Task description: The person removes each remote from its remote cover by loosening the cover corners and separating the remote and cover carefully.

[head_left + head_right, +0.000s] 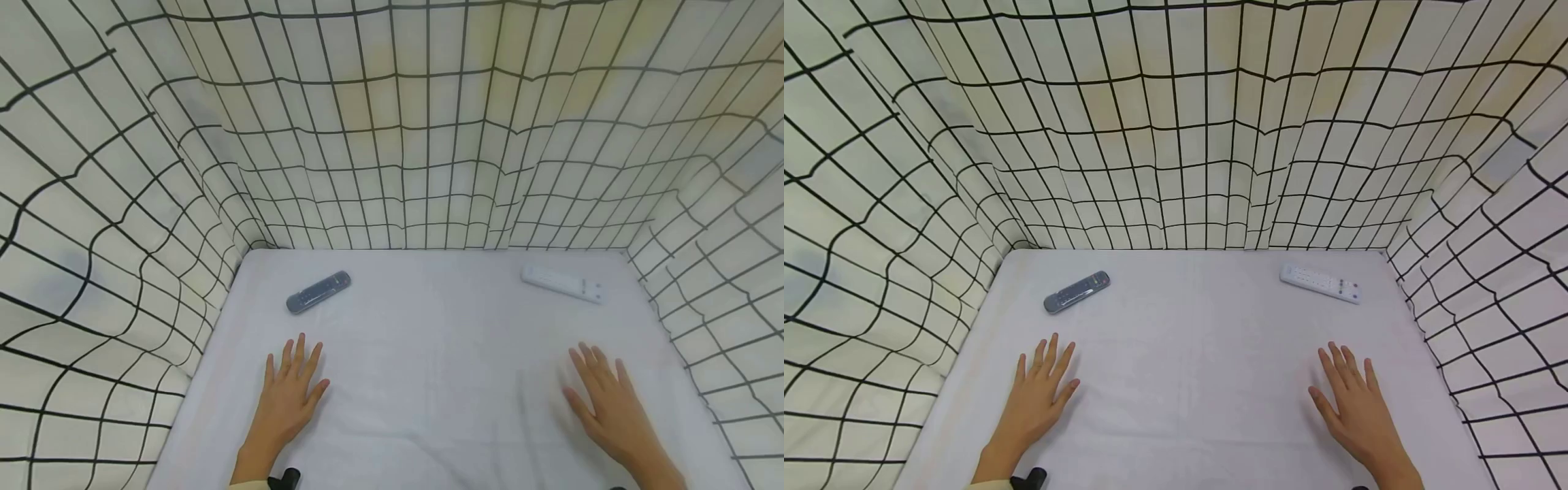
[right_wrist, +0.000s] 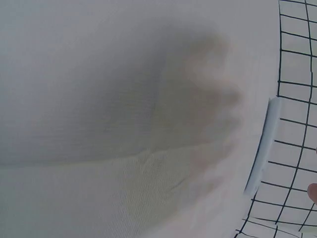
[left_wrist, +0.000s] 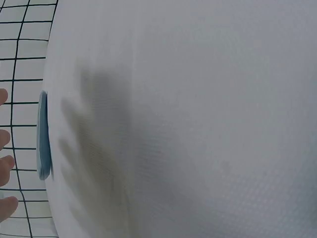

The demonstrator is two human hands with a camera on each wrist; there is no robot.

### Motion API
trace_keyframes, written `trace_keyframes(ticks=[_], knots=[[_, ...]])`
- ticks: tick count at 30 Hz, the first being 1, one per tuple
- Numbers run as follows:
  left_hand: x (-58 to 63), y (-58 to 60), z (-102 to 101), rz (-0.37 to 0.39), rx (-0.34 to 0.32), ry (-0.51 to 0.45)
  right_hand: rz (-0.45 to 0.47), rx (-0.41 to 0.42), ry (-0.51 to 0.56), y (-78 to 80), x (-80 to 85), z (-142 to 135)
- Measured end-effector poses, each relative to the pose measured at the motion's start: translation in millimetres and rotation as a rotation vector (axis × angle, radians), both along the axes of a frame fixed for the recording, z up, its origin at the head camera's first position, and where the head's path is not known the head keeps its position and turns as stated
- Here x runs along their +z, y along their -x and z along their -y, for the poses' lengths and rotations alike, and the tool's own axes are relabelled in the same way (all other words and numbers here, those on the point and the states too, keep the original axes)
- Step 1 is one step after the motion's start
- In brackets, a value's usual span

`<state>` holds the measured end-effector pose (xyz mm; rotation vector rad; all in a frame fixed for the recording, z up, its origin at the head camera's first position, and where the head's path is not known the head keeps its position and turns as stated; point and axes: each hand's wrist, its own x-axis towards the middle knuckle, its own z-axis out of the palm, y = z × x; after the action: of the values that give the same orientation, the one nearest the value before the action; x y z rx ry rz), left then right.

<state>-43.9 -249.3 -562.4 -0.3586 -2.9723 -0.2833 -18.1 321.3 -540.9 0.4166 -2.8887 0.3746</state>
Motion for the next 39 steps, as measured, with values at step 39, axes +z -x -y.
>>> trace_keyframes(ticks=[39], knots=[[4.6,27.6,-16,-0.318,-0.025,-0.146,-0.189,0.180,0.383,45.0,-13.6,115]])
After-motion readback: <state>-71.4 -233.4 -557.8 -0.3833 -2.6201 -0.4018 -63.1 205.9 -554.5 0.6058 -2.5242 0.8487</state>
